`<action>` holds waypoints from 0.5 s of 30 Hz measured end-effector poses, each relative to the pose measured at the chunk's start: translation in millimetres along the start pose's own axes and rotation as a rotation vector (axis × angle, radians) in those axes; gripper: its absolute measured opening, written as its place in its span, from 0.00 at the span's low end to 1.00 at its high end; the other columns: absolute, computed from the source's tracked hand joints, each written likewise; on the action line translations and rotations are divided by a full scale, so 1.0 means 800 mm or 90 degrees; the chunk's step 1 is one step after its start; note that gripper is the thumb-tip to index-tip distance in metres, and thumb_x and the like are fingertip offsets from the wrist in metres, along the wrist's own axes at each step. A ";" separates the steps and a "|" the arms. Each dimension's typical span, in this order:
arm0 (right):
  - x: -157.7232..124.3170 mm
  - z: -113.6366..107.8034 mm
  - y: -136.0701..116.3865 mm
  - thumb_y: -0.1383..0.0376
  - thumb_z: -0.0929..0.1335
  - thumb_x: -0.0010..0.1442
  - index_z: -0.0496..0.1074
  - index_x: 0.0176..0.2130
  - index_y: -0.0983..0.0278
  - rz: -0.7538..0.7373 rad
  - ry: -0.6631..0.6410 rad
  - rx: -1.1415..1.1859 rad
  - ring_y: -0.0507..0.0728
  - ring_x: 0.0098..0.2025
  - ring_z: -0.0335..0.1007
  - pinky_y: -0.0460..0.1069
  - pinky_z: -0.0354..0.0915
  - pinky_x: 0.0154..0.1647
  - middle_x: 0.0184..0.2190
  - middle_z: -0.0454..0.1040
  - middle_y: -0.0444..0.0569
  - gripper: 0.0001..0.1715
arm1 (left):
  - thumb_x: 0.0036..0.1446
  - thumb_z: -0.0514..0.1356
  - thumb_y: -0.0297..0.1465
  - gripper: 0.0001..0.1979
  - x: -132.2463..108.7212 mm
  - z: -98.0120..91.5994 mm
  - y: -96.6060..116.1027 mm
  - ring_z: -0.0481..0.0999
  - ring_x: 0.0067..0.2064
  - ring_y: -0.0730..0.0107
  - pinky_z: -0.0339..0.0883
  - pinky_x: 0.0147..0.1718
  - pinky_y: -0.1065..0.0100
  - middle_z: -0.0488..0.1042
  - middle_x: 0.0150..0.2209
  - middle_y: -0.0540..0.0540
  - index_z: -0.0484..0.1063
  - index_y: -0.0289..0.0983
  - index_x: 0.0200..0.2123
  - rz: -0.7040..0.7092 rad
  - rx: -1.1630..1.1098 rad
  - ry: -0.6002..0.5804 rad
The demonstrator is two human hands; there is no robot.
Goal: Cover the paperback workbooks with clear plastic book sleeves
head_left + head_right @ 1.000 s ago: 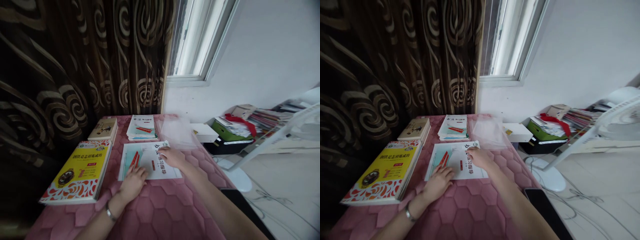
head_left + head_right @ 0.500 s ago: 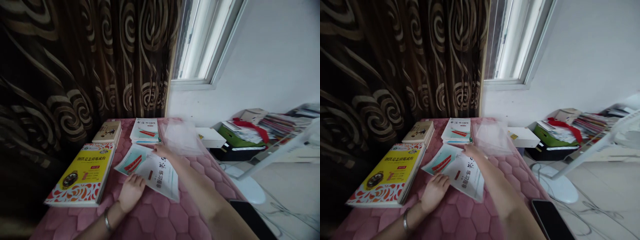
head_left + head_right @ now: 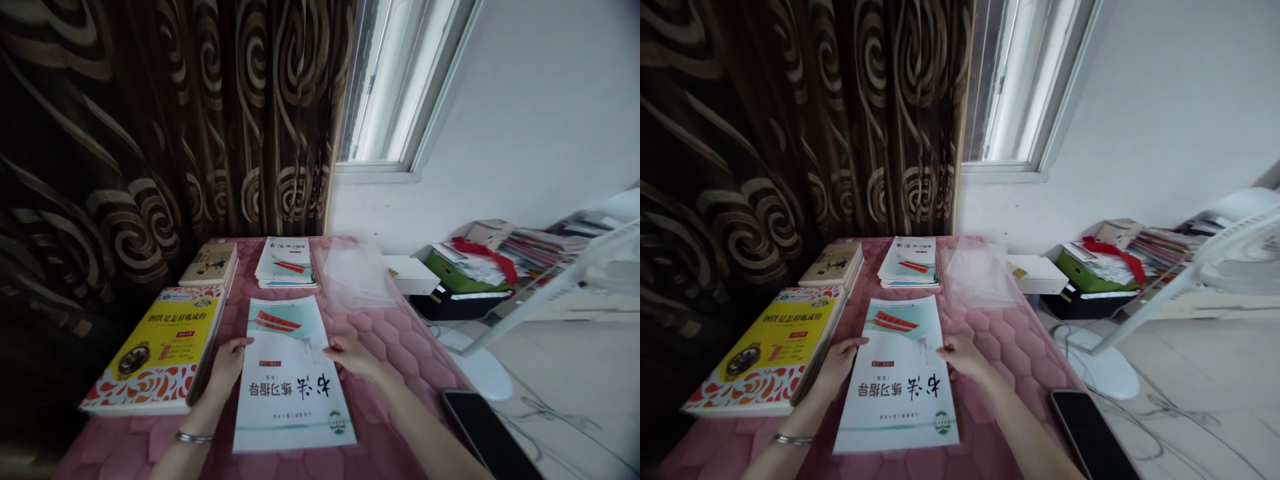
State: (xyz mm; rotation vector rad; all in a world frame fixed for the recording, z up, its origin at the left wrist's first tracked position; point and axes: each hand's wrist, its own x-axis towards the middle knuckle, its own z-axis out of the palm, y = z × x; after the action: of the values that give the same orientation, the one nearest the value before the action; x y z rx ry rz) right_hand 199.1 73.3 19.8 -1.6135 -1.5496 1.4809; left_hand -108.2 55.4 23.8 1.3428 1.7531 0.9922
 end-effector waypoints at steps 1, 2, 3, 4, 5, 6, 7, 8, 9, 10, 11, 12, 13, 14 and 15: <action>-0.001 -0.001 0.001 0.61 0.71 0.53 0.69 0.30 0.65 -0.003 -0.013 0.015 0.52 0.24 0.72 0.44 0.67 0.20 0.24 0.72 0.42 0.10 | 0.55 0.53 0.25 0.15 0.002 0.003 0.003 0.81 0.43 0.65 0.73 0.43 0.68 0.82 0.41 0.44 0.79 0.35 0.39 -0.003 -0.019 0.007; -0.001 -0.004 0.001 0.61 0.70 0.54 0.69 0.30 0.65 -0.005 -0.022 0.026 0.52 0.26 0.73 0.44 0.68 0.20 0.25 0.73 0.42 0.09 | 0.54 0.54 0.25 0.14 0.004 0.006 0.007 0.81 0.43 0.65 0.73 0.43 0.69 0.82 0.41 0.44 0.79 0.35 0.39 -0.005 -0.026 0.012; 0.000 -0.006 0.000 0.62 0.70 0.54 0.69 0.30 0.65 -0.004 -0.023 0.034 0.53 0.27 0.74 0.44 0.68 0.21 0.26 0.73 0.43 0.09 | 0.53 0.55 0.24 0.14 0.008 0.010 0.011 0.81 0.43 0.65 0.73 0.42 0.69 0.83 0.41 0.45 0.79 0.35 0.39 -0.007 -0.024 0.016; 0.001 -0.008 -0.002 0.62 0.69 0.55 0.68 0.30 0.65 -0.003 -0.012 0.040 0.53 0.28 0.74 0.44 0.69 0.21 0.26 0.72 0.43 0.08 | 0.52 0.56 0.23 0.14 0.014 0.013 0.016 0.81 0.42 0.66 0.73 0.42 0.70 0.83 0.40 0.45 0.79 0.35 0.38 -0.010 -0.018 0.018; 0.004 -0.010 -0.005 0.62 0.69 0.54 0.68 0.29 0.64 -0.003 0.009 0.040 0.53 0.28 0.74 0.44 0.69 0.21 0.25 0.72 0.42 0.08 | 0.50 0.57 0.22 0.14 0.021 0.017 0.020 0.81 0.42 0.66 0.73 0.41 0.70 0.83 0.39 0.45 0.79 0.36 0.37 -0.014 -0.012 0.021; 0.007 -0.011 -0.007 0.62 0.70 0.54 0.67 0.28 0.64 -0.005 0.033 0.032 0.54 0.28 0.74 0.45 0.69 0.21 0.25 0.72 0.42 0.09 | 0.49 0.57 0.20 0.13 0.029 0.020 0.024 0.81 0.41 0.67 0.72 0.41 0.70 0.83 0.39 0.45 0.79 0.36 0.36 -0.017 -0.007 0.024; 0.011 -0.012 -0.010 0.63 0.70 0.53 0.67 0.28 0.64 -0.010 0.059 0.022 0.54 0.27 0.74 0.45 0.69 0.21 0.24 0.72 0.43 0.09 | 0.48 0.58 0.19 0.13 0.038 0.023 0.028 0.81 0.41 0.67 0.72 0.41 0.71 0.83 0.38 0.45 0.79 0.36 0.35 -0.020 -0.004 0.028; 0.015 -0.013 -0.012 0.63 0.69 0.53 0.68 0.28 0.64 -0.016 0.079 0.014 0.55 0.28 0.74 0.46 0.70 0.21 0.25 0.73 0.43 0.08 | 0.47 0.59 0.19 0.13 0.046 0.026 0.031 0.81 0.40 0.68 0.72 0.40 0.71 0.83 0.37 0.45 0.79 0.35 0.35 -0.025 -0.002 0.031; 0.018 -0.013 -0.014 0.64 0.69 0.53 0.69 0.29 0.64 -0.024 0.090 0.007 0.56 0.28 0.75 0.46 0.70 0.20 0.26 0.74 0.44 0.05 | 0.47 0.60 0.19 0.12 0.054 0.029 0.033 0.81 0.39 0.68 0.72 0.38 0.71 0.83 0.36 0.45 0.79 0.35 0.34 -0.030 0.003 0.035; 0.022 -0.013 -0.016 0.65 0.68 0.54 0.70 0.31 0.64 -0.029 0.094 0.002 0.57 0.29 0.75 0.47 0.70 0.20 0.28 0.76 0.45 0.04 | 0.47 0.60 0.19 0.12 0.060 0.030 0.035 0.81 0.37 0.68 0.72 0.36 0.72 0.83 0.34 0.46 0.78 0.35 0.34 -0.035 0.008 0.038; 0.025 -0.013 -0.017 0.66 0.67 0.54 0.71 0.33 0.64 -0.029 0.093 -0.006 0.58 0.30 0.76 0.48 0.70 0.20 0.29 0.77 0.46 0.04 | 0.47 0.60 0.19 0.11 0.065 0.032 0.035 0.81 0.36 0.69 0.72 0.35 0.72 0.82 0.33 0.46 0.78 0.35 0.33 -0.039 0.014 0.040; 0.028 -0.013 -0.018 0.66 0.66 0.55 0.71 0.34 0.64 -0.024 0.095 -0.022 0.59 0.30 0.77 0.49 0.70 0.20 0.30 0.77 0.47 0.06 | 0.46 0.60 0.19 0.11 0.068 0.032 0.035 0.81 0.35 0.69 0.71 0.33 0.73 0.82 0.32 0.47 0.79 0.35 0.33 -0.042 0.020 0.041; 0.031 -0.012 -0.018 0.67 0.65 0.55 0.72 0.36 0.65 -0.017 0.103 -0.047 0.59 0.30 0.77 0.49 0.70 0.20 0.30 0.78 0.48 0.07 | 0.46 0.61 0.19 0.11 0.070 0.032 0.034 0.81 0.34 0.69 0.70 0.32 0.73 0.82 0.31 0.47 0.79 0.35 0.33 -0.043 0.027 0.040; 0.033 -0.013 -0.018 0.66 0.65 0.56 0.72 0.37 0.65 -0.008 0.117 -0.076 0.60 0.29 0.77 0.50 0.70 0.21 0.31 0.78 0.49 0.08 | 0.46 0.61 0.19 0.10 0.070 0.032 0.033 0.80 0.34 0.69 0.70 0.31 0.74 0.82 0.31 0.47 0.79 0.35 0.32 -0.042 0.035 0.038; 0.036 -0.013 -0.018 0.65 0.65 0.57 0.72 0.38 0.65 -0.003 0.135 -0.104 0.60 0.29 0.77 0.50 0.70 0.22 0.32 0.78 0.50 0.09 | 0.46 0.61 0.19 0.10 0.071 0.032 0.031 0.80 0.34 0.69 0.70 0.31 0.74 0.82 0.31 0.47 0.79 0.35 0.32 -0.041 0.043 0.036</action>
State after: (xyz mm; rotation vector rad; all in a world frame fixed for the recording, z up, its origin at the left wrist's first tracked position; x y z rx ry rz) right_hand 196.4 106.6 24.5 -1.7935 -1.5850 1.1628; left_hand -87.4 118.5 29.6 1.3031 1.8750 0.9520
